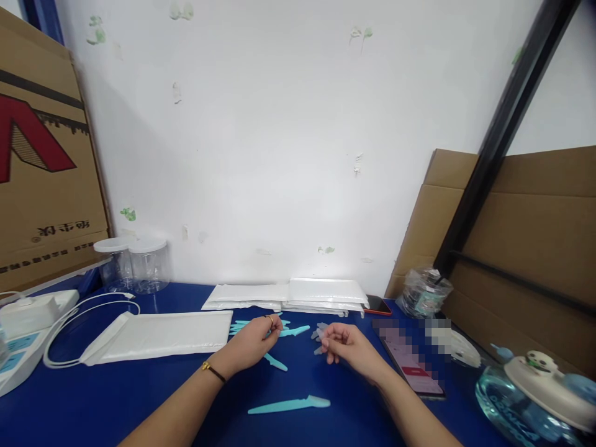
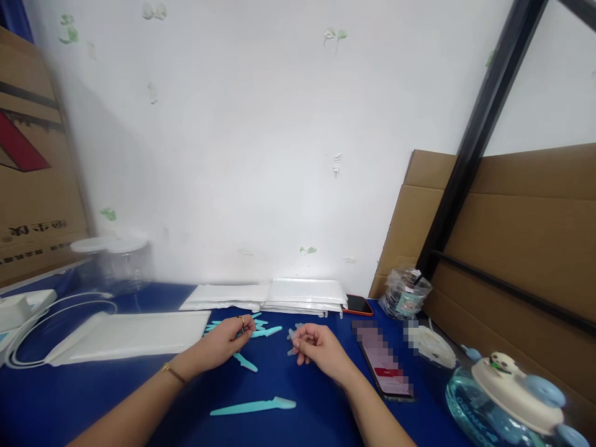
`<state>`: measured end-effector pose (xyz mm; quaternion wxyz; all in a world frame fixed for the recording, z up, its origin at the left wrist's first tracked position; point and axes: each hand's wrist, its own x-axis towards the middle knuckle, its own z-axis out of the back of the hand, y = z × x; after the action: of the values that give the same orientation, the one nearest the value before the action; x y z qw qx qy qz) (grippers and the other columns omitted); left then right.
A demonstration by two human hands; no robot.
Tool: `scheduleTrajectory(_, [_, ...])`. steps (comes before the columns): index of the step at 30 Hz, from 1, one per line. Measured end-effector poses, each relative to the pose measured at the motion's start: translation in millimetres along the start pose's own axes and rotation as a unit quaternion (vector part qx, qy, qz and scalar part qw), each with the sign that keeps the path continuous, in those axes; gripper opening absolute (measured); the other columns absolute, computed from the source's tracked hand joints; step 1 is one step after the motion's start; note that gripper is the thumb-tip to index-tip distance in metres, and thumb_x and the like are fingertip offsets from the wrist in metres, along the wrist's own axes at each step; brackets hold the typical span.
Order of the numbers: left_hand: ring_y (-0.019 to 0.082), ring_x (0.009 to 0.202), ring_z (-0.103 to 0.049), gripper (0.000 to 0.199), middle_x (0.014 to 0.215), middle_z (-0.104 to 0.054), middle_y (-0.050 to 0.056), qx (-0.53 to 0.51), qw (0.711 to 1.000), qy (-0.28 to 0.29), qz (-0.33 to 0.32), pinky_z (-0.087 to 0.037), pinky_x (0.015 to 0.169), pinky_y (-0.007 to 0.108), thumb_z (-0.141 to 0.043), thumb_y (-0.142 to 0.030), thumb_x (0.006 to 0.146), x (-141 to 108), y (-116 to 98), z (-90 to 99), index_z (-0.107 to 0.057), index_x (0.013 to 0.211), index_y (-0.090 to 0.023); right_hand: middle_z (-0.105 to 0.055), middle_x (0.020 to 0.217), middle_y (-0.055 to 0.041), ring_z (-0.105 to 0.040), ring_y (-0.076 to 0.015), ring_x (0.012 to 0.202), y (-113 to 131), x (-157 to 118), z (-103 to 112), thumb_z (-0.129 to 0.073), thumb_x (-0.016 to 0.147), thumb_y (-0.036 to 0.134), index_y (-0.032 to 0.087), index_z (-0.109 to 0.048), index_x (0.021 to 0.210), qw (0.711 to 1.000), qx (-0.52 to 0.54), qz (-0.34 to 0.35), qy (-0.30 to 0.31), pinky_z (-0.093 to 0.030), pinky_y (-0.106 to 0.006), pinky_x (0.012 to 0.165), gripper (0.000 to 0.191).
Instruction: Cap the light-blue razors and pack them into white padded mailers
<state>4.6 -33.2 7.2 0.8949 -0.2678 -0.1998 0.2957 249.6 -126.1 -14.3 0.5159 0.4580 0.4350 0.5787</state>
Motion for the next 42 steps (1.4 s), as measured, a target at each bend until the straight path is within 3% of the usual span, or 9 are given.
scheduleTrajectory(5, [0.013,0.066,-0.043,0.023,0.075,-0.051,-0.001,-0.026,1.000,0.010,0.010,-0.034,0.062,0.023,-0.032,-0.034,0.089,1,3,-0.4,-0.047,0.079,-0.020,-0.066,0.074,-0.0042,-0.060,-0.0151,0.063,-5,2,3,-0.066,0.076,0.039,0.018,-0.071,0.085,0.974,-0.138,0.133,-0.117,-0.046,-0.026,0.057,0.024])
scheduleTrajectory(8, [0.013,0.065,-0.041,0.020,0.073,-0.049,-0.001,-0.028,0.999,0.026,0.015,-0.033,0.060,0.022,-0.034,-0.031,0.086,1,2,0.3,-0.047,0.077,-0.019,-0.067,0.081,-0.0056,-0.061,-0.0171,0.071,-4,1,3,-0.067,0.076,0.032,0.020,-0.073,0.083,0.957,-0.166,0.195,-0.139,-0.048,-0.027,0.059,0.014])
scheduleTrajectory(12, [0.013,0.065,-0.042,0.017,0.075,-0.051,-0.001,-0.034,0.998,0.042,0.017,-0.033,0.060,0.022,-0.035,-0.028,0.084,0,0,0.2,-0.048,0.077,-0.020,-0.067,0.081,-0.0056,-0.060,-0.0158,0.066,-4,0,-1,-0.070,0.073,0.028,0.020,-0.073,0.079,0.952,-0.162,0.215,-0.142,-0.047,-0.026,0.057,0.011])
scheduleTrajectory(15, [0.013,0.067,-0.043,0.016,0.077,-0.052,-0.001,-0.036,0.998,0.040,0.014,-0.034,0.062,0.022,-0.036,-0.027,0.083,-1,0,-0.3,-0.049,0.077,-0.020,-0.067,0.080,-0.0060,-0.059,-0.0150,0.064,-4,0,-3,-0.070,0.073,0.030,0.019,-0.073,0.078,0.956,-0.161,0.202,-0.139,-0.046,-0.026,0.056,0.013])
scheduleTrajectory(22, [0.013,0.066,-0.045,0.017,0.075,-0.052,-0.001,-0.015,1.000,0.017,-0.002,-0.034,0.063,0.023,-0.035,-0.028,0.086,0,-3,1.0,-0.047,0.076,-0.020,-0.064,0.061,-0.0033,-0.056,-0.0122,0.050,0,1,-4,-0.068,0.073,0.044,0.014,-0.072,0.082,0.989,-0.048,0.072,-0.123,-0.045,-0.025,0.050,0.032])
scheduleTrajectory(33, [0.014,0.073,-0.050,0.016,0.082,-0.058,0.001,-0.004,0.999,0.026,-0.036,-0.039,0.069,0.024,-0.039,-0.025,0.085,-4,-14,-1.8,-0.053,0.081,-0.020,-0.064,0.063,-0.0022,-0.058,-0.0130,0.052,-3,3,-21,-0.072,0.069,0.045,0.016,-0.073,0.083,0.996,0.001,0.056,-0.071,-0.046,-0.025,0.053,0.032])
scheduleTrajectory(36, [0.013,0.068,-0.051,0.018,0.077,-0.059,0.000,-0.024,0.998,0.057,-0.026,-0.039,0.063,0.022,-0.040,-0.027,0.085,-5,-15,-4.6,-0.057,0.084,-0.020,-0.064,0.063,-0.0018,-0.057,-0.0124,0.050,-2,1,-21,-0.073,0.068,0.044,0.017,-0.072,0.081,0.998,-0.004,0.041,-0.049,-0.045,-0.025,0.051,0.030])
scheduleTrajectory(40, [0.013,0.066,-0.054,0.015,0.074,-0.062,-0.001,-0.003,0.991,0.131,-0.015,-0.038,0.058,0.022,-0.050,-0.029,0.081,-6,-11,-4.4,-0.063,0.084,-0.022,-0.062,0.058,-0.0005,-0.054,-0.0114,0.046,-2,-4,-14,-0.071,0.071,0.042,0.018,-0.072,0.077,0.997,-0.061,-0.011,0.042,-0.040,-0.023,0.047,0.025])
scheduleTrajectory(42, [0.015,0.071,-0.056,0.015,0.078,-0.063,-0.001,0.043,0.991,0.122,-0.017,-0.038,0.061,0.022,-0.054,-0.028,0.077,-6,-6,0.2,-0.065,0.087,-0.024,-0.060,0.057,-0.0003,-0.052,-0.0113,0.045,-2,-5,-8,-0.068,0.074,0.039,0.019,-0.072,0.080,0.991,-0.122,-0.014,0.047,-0.039,-0.023,0.045,0.022])
